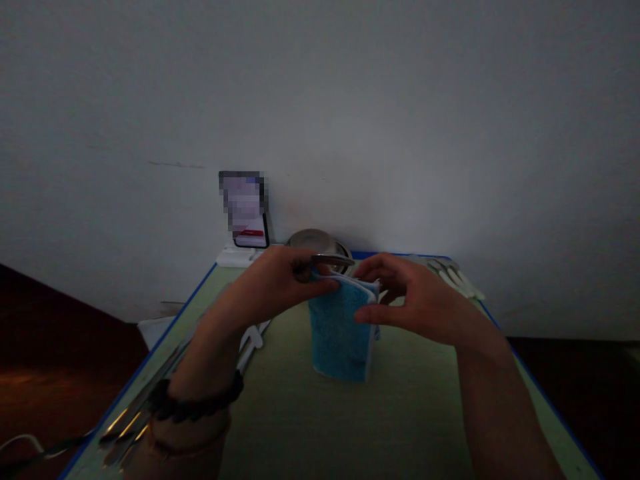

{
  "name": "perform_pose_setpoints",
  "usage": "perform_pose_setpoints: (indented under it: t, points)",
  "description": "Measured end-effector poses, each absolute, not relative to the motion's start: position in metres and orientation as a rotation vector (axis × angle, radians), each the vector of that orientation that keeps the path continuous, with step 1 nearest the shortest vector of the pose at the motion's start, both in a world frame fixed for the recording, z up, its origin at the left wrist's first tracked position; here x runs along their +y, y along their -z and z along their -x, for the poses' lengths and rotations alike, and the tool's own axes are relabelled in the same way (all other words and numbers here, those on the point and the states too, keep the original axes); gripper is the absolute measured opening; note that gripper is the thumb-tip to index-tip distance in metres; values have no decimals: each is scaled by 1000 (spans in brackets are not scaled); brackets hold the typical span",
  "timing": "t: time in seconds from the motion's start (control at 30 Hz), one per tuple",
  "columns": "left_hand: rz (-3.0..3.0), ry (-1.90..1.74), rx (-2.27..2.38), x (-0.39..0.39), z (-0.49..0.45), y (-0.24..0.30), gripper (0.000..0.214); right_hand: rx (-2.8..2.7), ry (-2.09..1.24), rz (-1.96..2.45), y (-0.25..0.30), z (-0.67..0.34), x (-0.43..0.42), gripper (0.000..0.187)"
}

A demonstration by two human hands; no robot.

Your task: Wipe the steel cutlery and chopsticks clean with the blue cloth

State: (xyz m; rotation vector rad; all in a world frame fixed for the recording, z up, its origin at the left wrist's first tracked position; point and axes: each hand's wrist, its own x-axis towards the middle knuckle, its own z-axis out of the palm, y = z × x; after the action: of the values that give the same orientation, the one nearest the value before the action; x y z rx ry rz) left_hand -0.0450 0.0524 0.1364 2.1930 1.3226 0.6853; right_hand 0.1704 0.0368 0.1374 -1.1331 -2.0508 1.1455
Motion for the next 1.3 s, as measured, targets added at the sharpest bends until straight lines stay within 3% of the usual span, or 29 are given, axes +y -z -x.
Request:
perform_pose_setpoints:
  t: [0.17,0.67,0.83,1.1,1.3]
  points:
    - [-2065,-750,1194,54,45,-137,33,-2077,-958,1180,-133,-175,41,21]
    - [-2079,-633,1127,54,51,-132,25,-1963,-1122,1170,-128,-194,47,19]
    - [-2028,-717,1142,56,47,-126,23,-1886,-997,1293,-122,-203,49,15]
    - [-1879,-483,1152,59,45,-108,22,-1322,-818,1329,-117,-212,58,18]
    - [-1862,-371,1130,55,31,-115,22,-1650,-732,1199,-127,-193,49,11]
